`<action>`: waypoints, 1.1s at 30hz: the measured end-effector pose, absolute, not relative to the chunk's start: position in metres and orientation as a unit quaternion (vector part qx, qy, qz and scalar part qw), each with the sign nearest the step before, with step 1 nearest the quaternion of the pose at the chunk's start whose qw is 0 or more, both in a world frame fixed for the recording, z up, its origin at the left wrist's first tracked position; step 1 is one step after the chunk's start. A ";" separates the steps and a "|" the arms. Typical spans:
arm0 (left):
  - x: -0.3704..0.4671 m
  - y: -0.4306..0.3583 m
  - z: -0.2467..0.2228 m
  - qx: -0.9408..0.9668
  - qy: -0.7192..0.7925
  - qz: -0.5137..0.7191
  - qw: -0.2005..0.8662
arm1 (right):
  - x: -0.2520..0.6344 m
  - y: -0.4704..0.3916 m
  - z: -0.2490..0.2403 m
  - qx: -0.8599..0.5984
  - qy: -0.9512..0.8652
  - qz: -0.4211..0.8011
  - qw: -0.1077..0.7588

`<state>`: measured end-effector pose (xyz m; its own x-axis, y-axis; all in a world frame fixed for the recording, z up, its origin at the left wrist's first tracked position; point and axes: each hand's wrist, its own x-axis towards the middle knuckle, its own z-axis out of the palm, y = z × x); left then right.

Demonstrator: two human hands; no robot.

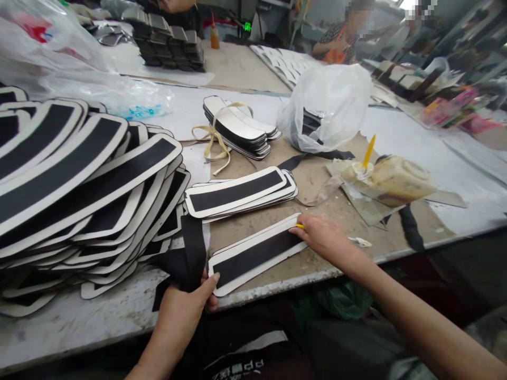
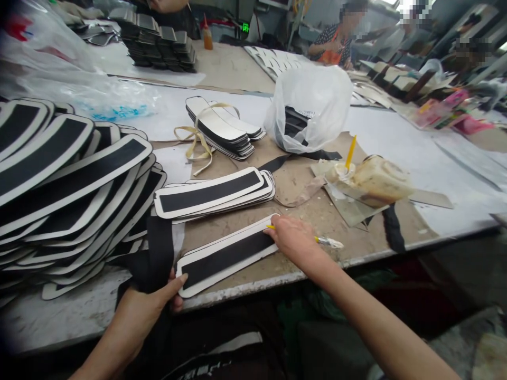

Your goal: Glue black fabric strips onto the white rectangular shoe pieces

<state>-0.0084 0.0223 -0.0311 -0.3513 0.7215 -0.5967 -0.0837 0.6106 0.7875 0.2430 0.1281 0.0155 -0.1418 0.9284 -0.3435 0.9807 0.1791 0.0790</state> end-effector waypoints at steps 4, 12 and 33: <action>-0.009 0.022 -0.030 0.232 0.743 0.364 0.512 | 0.244 0.131 0.008 0.632 0.752 -0.089 0.167; -0.004 0.022 -0.028 0.200 0.760 0.396 0.474 | 0.247 0.134 0.001 0.630 0.749 -0.106 0.176; -0.001 0.020 -0.021 0.194 0.738 0.435 0.477 | 0.254 0.140 -0.004 0.612 0.759 -0.149 0.164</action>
